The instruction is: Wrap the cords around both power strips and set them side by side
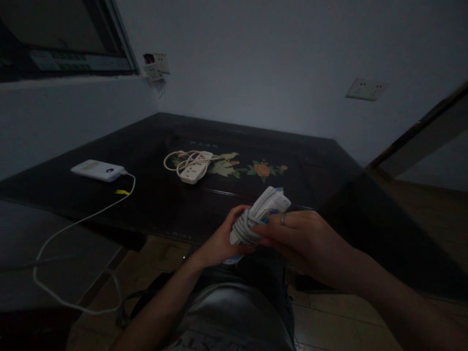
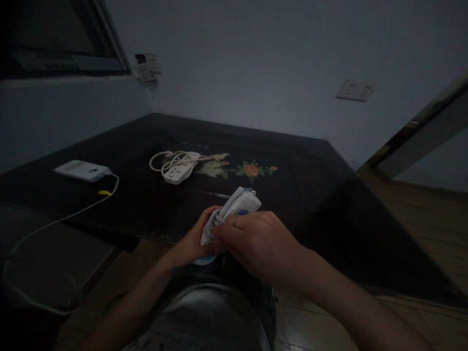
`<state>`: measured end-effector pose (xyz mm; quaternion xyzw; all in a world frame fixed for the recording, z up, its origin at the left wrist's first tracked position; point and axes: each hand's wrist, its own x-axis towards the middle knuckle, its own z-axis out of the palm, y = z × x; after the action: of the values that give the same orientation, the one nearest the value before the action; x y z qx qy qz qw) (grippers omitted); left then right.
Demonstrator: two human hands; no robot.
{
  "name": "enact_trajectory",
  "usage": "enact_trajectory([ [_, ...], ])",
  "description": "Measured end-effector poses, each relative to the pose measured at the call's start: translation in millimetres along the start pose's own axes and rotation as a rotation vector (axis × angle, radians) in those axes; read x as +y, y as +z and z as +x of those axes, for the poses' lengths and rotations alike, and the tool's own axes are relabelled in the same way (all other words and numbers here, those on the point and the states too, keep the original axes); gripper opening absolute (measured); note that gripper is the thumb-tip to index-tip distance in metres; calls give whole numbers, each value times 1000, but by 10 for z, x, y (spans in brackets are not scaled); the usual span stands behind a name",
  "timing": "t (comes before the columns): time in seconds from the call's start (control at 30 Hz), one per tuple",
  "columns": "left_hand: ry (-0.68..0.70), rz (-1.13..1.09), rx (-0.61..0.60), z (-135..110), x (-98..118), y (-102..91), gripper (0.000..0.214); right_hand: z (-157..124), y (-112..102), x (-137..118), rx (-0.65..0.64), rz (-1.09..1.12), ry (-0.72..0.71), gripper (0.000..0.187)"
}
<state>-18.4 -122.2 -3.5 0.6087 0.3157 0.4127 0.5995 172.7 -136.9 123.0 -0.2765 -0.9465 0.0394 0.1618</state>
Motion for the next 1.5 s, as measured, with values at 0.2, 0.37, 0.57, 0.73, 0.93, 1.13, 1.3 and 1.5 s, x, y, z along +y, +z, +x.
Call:
enact_trajectory([
  [0.2,21,-166,69,-8,-56,-6,84,-36,-123,133,88,188,143,24],
  [0.37,-43,-444,87,-60,-49,31,91,-80,-60,196,109,280,229,21],
  [0.57,-37,-629,-13,-96,7,96,95,-126,215,280,279,300,296,19],
  [0.73,-16,-631,-88,-98,15,91,95,-158,472,306,405,302,372,20],
  [0.93,-6,-627,-38,-101,52,110,88,-147,605,258,514,325,403,17],
  [1.13,23,-607,29,-70,28,134,83,-105,644,257,532,256,469,16],
  [1.3,16,-589,43,-50,-8,140,87,-105,691,307,442,123,444,18],
  [1.5,-16,-605,-14,-41,-11,123,91,-145,739,335,358,-90,291,30],
])
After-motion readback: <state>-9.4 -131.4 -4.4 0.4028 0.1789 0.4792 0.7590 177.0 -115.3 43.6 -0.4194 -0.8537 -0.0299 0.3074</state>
